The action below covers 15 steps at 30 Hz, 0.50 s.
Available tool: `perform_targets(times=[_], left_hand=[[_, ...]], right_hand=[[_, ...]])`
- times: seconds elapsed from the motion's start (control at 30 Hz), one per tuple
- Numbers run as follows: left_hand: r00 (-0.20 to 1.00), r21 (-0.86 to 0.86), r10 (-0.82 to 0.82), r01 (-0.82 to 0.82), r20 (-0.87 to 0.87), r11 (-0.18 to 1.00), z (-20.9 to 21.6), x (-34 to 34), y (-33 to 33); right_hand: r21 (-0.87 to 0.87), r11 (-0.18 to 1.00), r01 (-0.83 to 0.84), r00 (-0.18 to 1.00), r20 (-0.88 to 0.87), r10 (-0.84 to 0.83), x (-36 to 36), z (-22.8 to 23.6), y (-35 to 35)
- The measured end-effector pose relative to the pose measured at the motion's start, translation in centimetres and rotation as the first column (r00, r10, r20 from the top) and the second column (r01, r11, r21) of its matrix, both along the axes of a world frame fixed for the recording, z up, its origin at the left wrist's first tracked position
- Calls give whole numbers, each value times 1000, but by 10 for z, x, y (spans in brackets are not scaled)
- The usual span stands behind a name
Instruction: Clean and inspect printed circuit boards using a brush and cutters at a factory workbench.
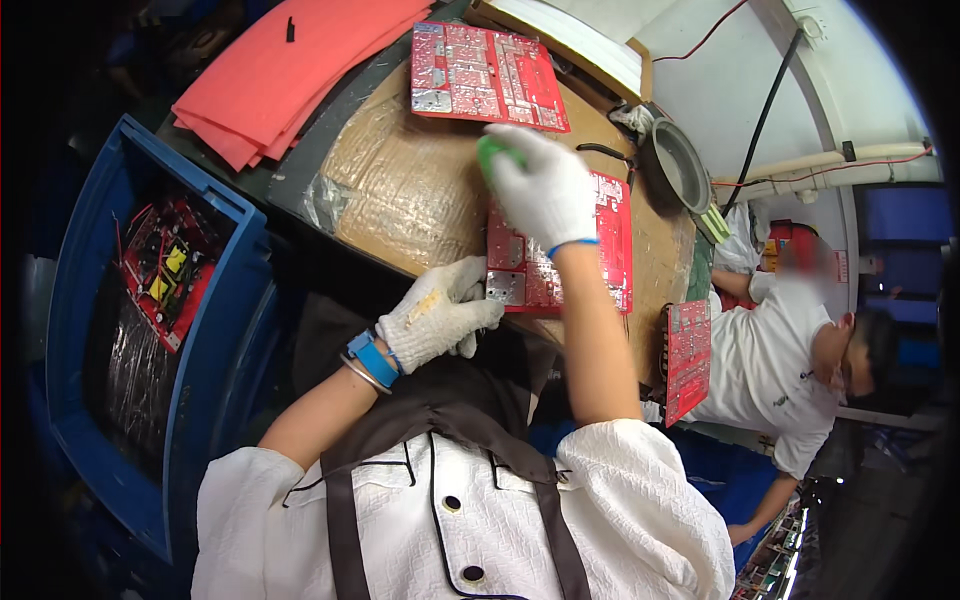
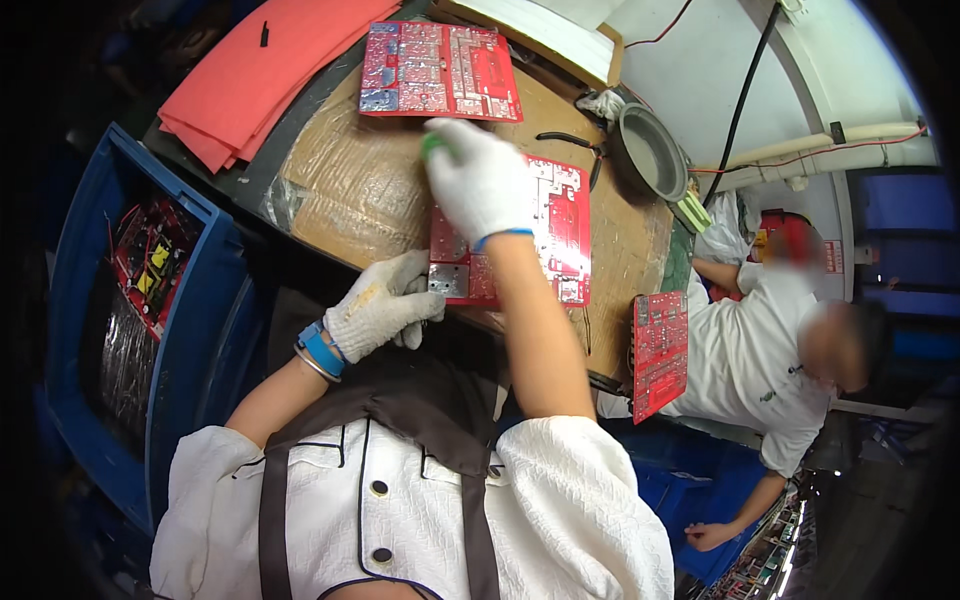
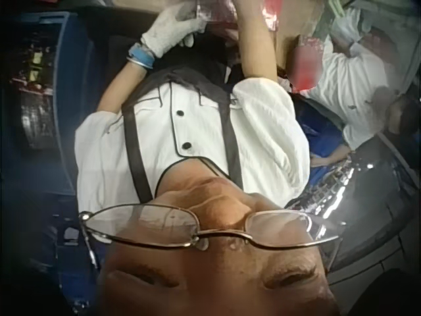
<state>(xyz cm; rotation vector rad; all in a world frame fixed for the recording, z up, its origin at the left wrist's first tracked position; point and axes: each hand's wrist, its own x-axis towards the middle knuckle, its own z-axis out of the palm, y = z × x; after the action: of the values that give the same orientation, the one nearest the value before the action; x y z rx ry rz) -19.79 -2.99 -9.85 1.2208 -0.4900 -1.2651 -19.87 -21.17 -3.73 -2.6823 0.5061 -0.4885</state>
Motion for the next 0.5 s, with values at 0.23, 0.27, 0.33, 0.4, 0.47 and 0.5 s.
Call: perform_targets(times=[0.23,0.27,0.33,0.4,0.47,0.5], left_hand=[[1000,-10,19,-19,11,1000,-4,-2,0],[1000,-10,19,-19,12,1000,-4,0,1],[1000,-12,-8,8,7,1000,0,2,2],[1000,-32,-4,5,20,999,3,2,1],[1000,-73,6,-6,1,997,-4,0,-1],[1000,-77,2,-2,4,997,-4,-1,-1]], right_hand=[[-95,996,3,1000,23,-1,-6,-10,-18],[-147,989,-5,999,-40,-1,5,-11,-11],[-38,996,84,992,-89,-87,2,-1,-20],[-59,969,240,954,-174,-246,-11,9,-59],[-214,943,254,946,-148,-289,-30,16,-89],[-226,941,251,948,-142,-286,-38,19,-97]])
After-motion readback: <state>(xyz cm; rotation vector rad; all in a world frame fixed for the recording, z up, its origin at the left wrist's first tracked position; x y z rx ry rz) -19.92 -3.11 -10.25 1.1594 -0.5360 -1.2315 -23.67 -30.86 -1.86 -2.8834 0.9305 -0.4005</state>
